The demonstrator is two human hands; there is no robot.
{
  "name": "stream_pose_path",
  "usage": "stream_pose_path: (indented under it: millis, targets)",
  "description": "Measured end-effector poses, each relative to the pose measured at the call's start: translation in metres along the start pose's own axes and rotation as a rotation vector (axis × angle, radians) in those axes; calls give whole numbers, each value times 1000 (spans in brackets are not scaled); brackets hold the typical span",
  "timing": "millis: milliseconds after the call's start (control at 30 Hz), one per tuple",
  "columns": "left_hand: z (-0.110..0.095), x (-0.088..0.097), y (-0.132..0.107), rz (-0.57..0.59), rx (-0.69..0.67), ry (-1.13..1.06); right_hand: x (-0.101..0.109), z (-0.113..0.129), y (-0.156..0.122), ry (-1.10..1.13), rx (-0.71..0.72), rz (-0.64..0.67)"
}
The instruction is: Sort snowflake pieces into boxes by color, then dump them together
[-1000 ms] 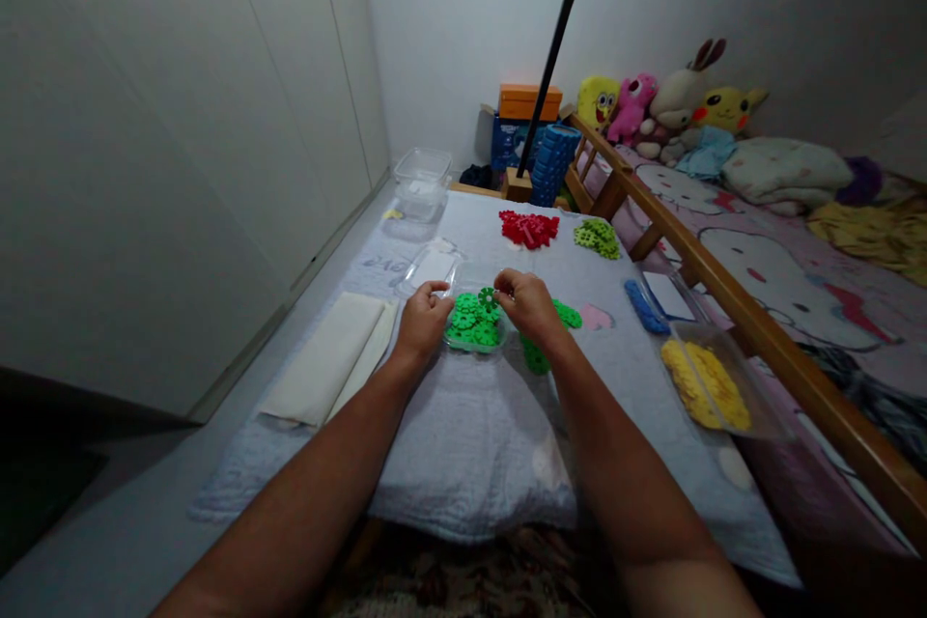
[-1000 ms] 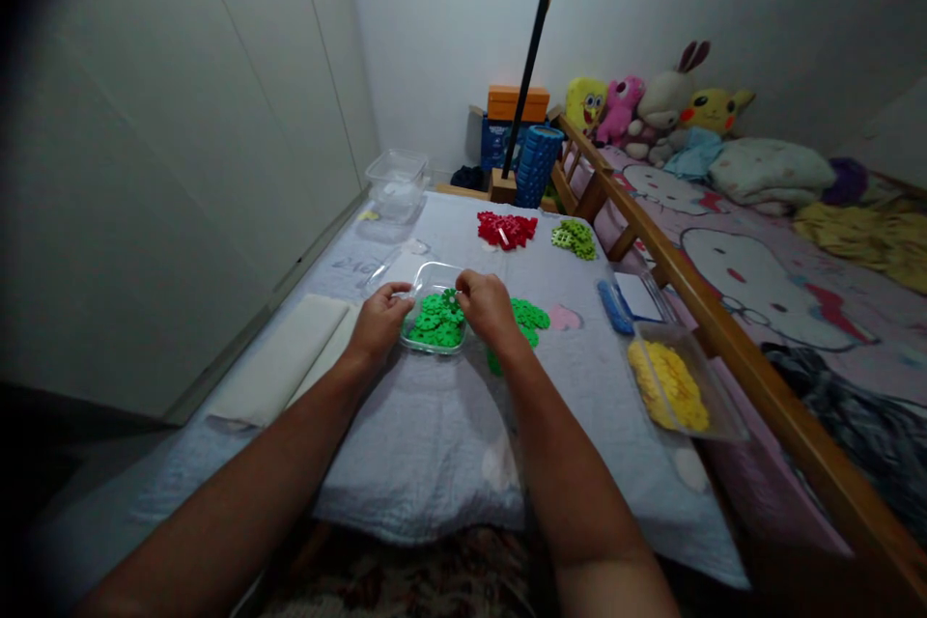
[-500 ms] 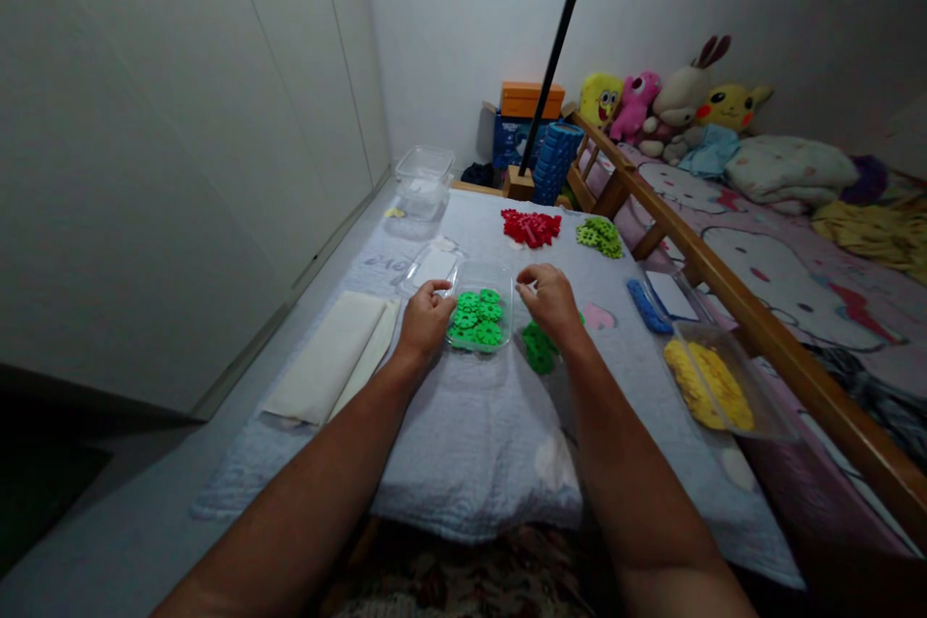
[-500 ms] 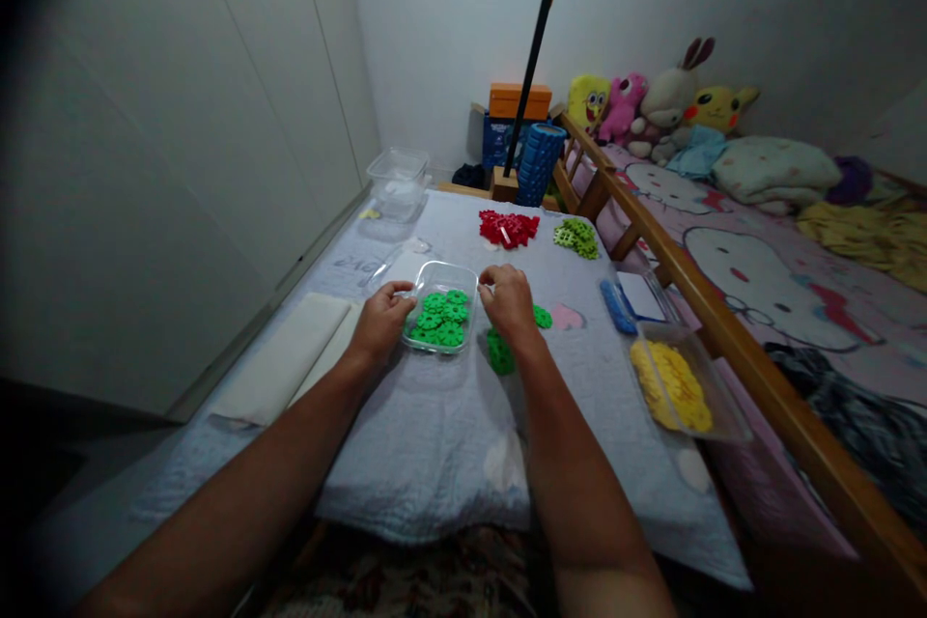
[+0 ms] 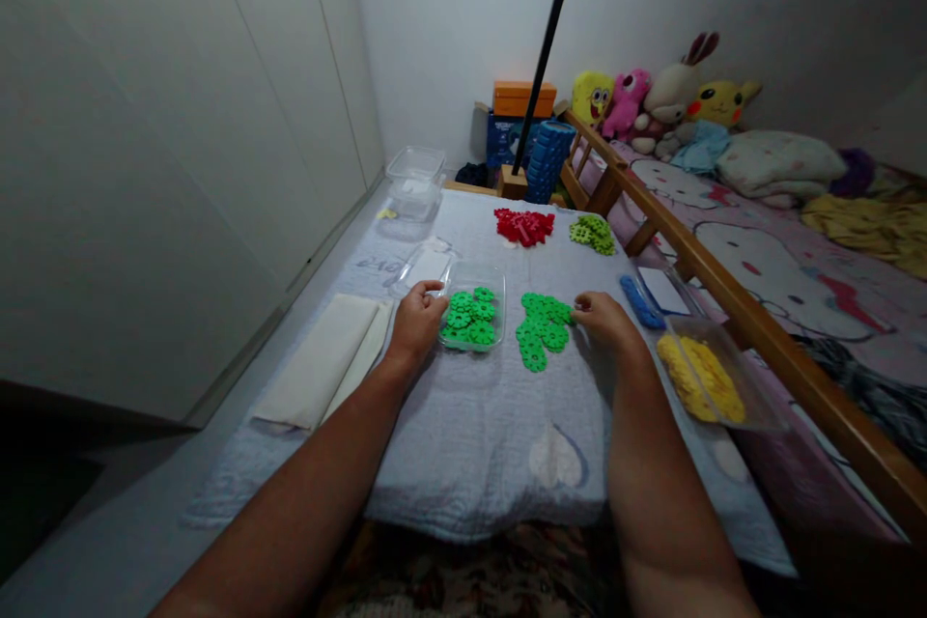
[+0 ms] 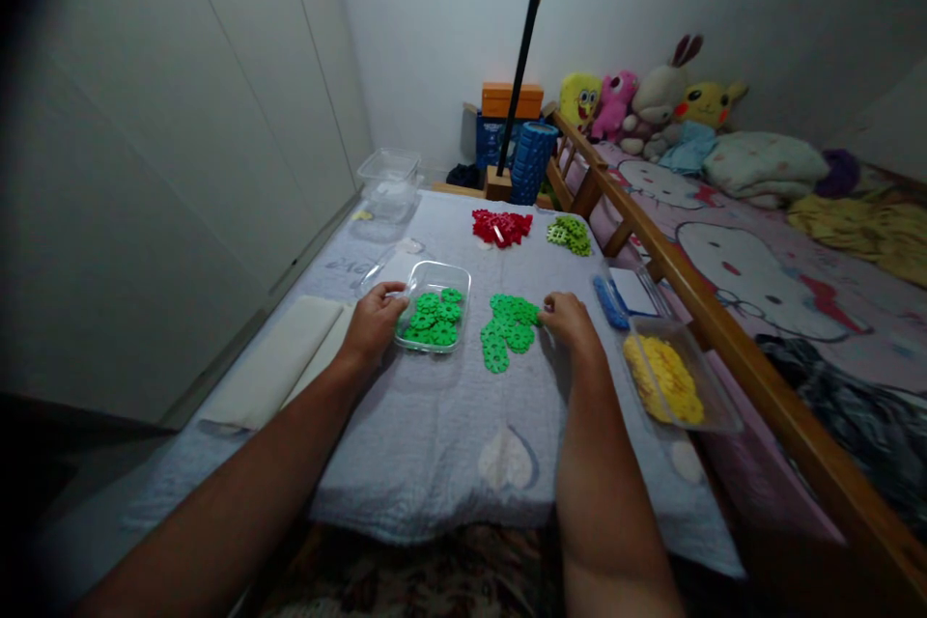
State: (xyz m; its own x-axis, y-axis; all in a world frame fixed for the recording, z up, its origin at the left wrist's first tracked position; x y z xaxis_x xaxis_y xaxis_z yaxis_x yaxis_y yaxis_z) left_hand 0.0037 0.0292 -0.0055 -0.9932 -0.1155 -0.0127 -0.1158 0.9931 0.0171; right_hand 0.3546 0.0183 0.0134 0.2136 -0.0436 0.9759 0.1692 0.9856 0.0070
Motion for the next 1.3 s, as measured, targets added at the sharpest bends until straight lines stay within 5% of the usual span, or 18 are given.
stream_pose_path:
  millis: [433,667,800,900,1300]
  targets:
    - [0,0,-1,0,-8,0,8,-4,-10,391,-14,63]
    - [-3,-2,-3,5,6,-8,18,69,-15,653,147,-103]
    - [-1,-1,-2,14,-1,0,13,123,-26,511,342,-302]
    - [0,-1,-1,16,-2,9,4,143,-31,338,349,-394]
    - [-3,-3,-2,16,1,7,-15,152,-24,95,362,-401]
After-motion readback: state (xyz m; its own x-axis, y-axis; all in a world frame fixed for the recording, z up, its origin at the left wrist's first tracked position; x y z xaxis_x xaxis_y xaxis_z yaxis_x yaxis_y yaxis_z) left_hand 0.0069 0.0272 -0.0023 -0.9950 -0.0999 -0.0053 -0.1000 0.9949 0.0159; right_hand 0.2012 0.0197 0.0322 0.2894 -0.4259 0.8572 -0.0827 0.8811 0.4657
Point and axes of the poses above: each hand's wrist, its own y-axis towards the middle knuckle, its own x-axis out of the back of the hand, z = x × y, the point moved 3 cm from there along y, towards the middle knuckle, and after that the axes turned 6 degrees about -y, right-handed, at the moved point
